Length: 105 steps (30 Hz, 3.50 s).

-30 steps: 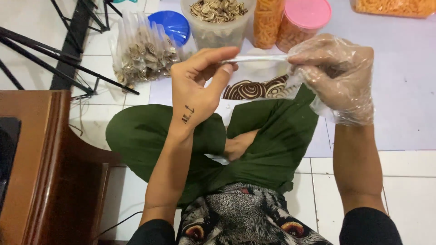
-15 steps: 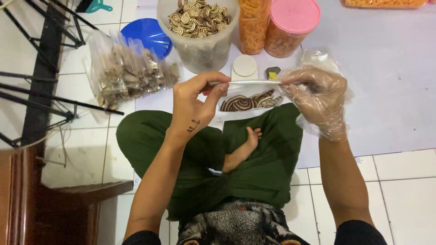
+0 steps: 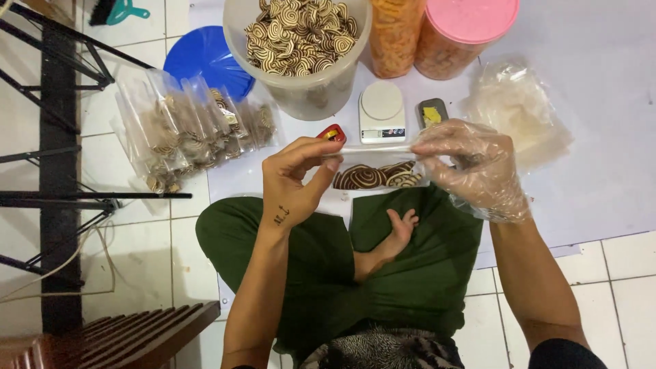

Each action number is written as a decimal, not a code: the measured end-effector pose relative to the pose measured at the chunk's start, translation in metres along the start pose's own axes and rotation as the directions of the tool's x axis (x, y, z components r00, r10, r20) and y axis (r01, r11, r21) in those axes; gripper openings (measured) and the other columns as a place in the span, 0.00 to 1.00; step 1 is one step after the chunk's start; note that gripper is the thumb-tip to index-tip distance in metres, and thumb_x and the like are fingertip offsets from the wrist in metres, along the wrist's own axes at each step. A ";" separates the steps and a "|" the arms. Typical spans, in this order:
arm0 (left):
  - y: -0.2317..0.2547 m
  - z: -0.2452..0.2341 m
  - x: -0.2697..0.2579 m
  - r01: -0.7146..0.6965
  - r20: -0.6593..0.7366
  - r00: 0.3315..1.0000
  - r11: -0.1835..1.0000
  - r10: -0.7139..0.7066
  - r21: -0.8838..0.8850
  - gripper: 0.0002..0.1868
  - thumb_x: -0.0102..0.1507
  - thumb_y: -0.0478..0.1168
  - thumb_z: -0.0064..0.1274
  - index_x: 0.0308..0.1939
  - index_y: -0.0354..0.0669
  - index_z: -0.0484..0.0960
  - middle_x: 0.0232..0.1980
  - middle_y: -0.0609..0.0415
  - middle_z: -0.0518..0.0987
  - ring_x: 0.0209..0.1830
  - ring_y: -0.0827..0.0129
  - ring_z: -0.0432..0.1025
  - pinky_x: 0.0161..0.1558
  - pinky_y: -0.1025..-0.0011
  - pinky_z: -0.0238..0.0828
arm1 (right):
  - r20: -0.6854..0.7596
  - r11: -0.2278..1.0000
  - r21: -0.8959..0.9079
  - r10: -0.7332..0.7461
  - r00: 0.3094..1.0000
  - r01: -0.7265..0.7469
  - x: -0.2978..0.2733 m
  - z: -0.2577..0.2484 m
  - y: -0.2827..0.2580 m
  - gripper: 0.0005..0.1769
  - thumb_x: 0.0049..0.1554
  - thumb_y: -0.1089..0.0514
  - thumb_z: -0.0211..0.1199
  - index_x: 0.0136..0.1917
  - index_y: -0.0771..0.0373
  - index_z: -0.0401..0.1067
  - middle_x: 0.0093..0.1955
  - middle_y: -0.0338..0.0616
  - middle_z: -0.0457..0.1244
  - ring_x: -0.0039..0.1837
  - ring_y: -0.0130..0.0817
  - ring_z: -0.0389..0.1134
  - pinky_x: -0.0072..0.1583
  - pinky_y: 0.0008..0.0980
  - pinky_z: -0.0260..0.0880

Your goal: Packing spiral-patterned cookies into small individual plastic bags while sitting on the floor.

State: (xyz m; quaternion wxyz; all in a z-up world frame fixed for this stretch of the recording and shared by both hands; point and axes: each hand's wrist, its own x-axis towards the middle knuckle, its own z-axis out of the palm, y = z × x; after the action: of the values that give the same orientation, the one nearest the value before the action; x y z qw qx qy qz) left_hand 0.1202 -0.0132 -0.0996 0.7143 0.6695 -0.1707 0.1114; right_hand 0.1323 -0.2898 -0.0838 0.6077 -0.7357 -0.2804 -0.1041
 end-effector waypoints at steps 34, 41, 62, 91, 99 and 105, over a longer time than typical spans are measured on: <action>-0.019 0.005 0.016 -0.056 -0.107 0.992 0.992 0.069 0.115 0.06 0.68 0.32 0.55 0.45 0.36 0.87 0.35 0.46 0.85 0.38 0.65 0.81 0.44 0.64 0.83 | -0.042 0.998 -0.057 -0.033 0.999 0.031 0.015 0.006 0.021 0.13 0.56 0.72 0.69 0.55 0.71 0.77 0.43 0.59 0.71 0.39 0.42 0.72 0.43 0.38 0.72; -0.020 0.004 0.014 -0.010 -0.045 0.999 0.993 0.015 0.120 0.10 0.68 0.34 0.56 0.52 0.37 0.85 0.39 0.43 0.85 0.43 0.60 0.82 0.46 0.61 0.83 | -0.074 0.991 -0.132 -0.020 0.997 0.010 0.009 0.006 0.021 0.04 0.57 0.72 0.69 0.47 0.71 0.80 0.44 0.58 0.72 0.47 0.49 0.76 0.49 0.40 0.75; -0.026 0.034 0.022 -0.296 0.265 0.950 0.754 0.167 0.586 0.04 0.66 0.38 0.60 0.43 0.47 0.87 0.36 0.56 0.82 0.43 0.60 0.77 0.59 0.56 0.70 | 0.023 0.968 -0.221 -0.116 0.993 0.118 0.001 0.004 0.013 0.03 0.55 0.72 0.68 0.42 0.68 0.81 0.45 0.58 0.71 0.47 0.51 0.74 0.50 0.45 0.75; -0.125 0.012 -0.054 0.050 0.123 0.961 0.590 -0.249 0.806 0.16 0.62 0.52 0.58 0.50 0.54 0.86 0.44 0.50 0.83 0.52 0.48 0.75 0.59 0.37 0.65 | 0.311 0.861 -0.509 0.184 0.932 0.000 -0.036 0.057 0.096 0.10 0.58 0.62 0.59 0.51 0.62 0.79 0.40 0.50 0.69 0.45 0.56 0.70 0.49 0.50 0.71; -0.118 -0.127 -0.153 0.567 -0.579 0.807 -0.125 -0.116 0.815 0.36 0.61 0.58 0.61 0.70 0.49 0.74 0.69 0.37 0.69 0.65 0.33 0.65 0.56 0.27 0.58 | 0.201 0.719 -0.695 0.187 0.962 0.005 -0.037 0.055 0.173 0.07 0.55 0.66 0.61 0.38 0.56 0.74 0.28 0.41 0.61 0.38 0.49 0.67 0.45 0.42 0.67; -0.109 -0.077 -0.192 0.623 -0.639 0.716 -0.156 -0.280 0.767 0.37 0.65 0.52 0.50 0.78 0.48 0.65 0.78 0.23 0.50 0.76 0.23 0.47 0.66 0.30 0.52 | 0.361 0.730 -0.683 0.347 0.865 -0.007 -0.004 0.090 0.214 0.14 0.58 0.51 0.54 0.46 0.57 0.79 0.26 0.62 0.62 0.37 0.65 0.66 0.44 0.59 0.62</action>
State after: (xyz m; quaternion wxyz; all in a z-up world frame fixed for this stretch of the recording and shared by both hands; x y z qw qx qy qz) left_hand -0.0059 0.0682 -0.2786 0.0661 0.9532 0.2944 0.0178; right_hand 0.2279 -0.2276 -0.2865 0.2285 -0.9288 -0.2884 0.0437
